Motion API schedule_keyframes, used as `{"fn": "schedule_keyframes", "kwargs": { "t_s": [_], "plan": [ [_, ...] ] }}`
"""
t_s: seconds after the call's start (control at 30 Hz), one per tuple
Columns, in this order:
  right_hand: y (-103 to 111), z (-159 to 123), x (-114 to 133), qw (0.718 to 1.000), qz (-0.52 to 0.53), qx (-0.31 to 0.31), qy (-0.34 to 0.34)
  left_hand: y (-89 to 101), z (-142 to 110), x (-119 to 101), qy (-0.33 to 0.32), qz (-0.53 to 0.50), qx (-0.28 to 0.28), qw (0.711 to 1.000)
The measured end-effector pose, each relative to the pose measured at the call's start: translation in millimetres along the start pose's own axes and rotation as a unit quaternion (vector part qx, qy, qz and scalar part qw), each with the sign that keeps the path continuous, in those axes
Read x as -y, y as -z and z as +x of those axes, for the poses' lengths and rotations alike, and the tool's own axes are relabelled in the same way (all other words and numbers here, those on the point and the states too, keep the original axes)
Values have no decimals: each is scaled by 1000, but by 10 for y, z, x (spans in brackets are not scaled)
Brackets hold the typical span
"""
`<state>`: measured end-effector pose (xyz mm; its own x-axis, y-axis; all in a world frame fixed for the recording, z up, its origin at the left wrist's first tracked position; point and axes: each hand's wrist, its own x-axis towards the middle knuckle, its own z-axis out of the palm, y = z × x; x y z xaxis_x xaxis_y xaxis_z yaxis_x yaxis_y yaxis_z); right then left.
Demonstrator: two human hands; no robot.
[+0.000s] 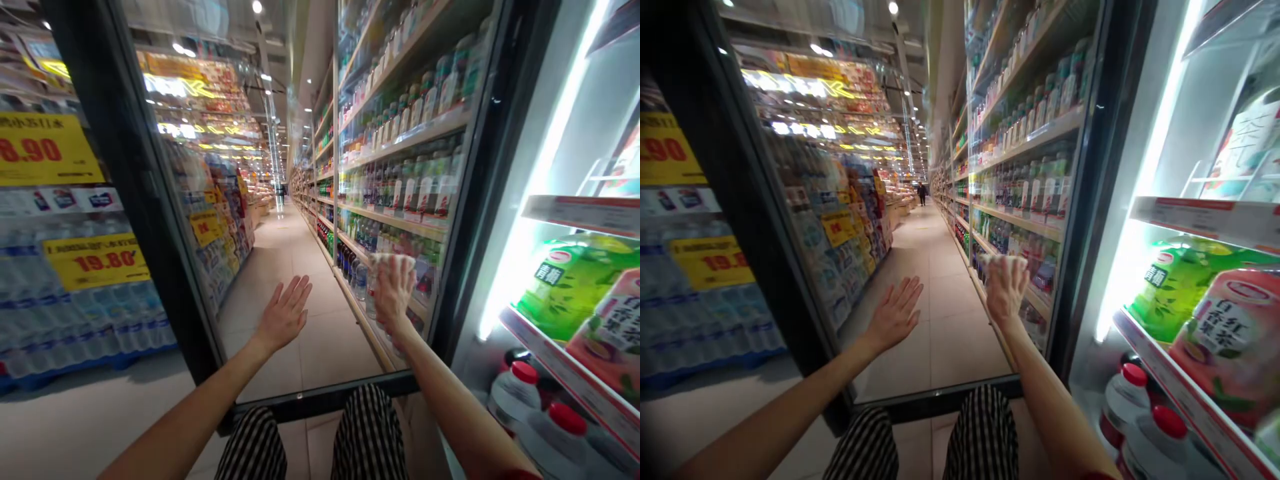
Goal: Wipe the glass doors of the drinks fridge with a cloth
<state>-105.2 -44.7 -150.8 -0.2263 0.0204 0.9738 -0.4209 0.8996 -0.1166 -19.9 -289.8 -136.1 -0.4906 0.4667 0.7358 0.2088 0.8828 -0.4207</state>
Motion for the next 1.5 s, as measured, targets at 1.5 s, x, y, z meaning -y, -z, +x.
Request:
{"fn": "schedule_keyframes", "kwargs": {
  "t_s": [1.5],
  "plan": [
    [53, -359, 267, 988, 36, 83, 126, -70, -32, -77, 24, 17, 10, 1000]
  ]
}}
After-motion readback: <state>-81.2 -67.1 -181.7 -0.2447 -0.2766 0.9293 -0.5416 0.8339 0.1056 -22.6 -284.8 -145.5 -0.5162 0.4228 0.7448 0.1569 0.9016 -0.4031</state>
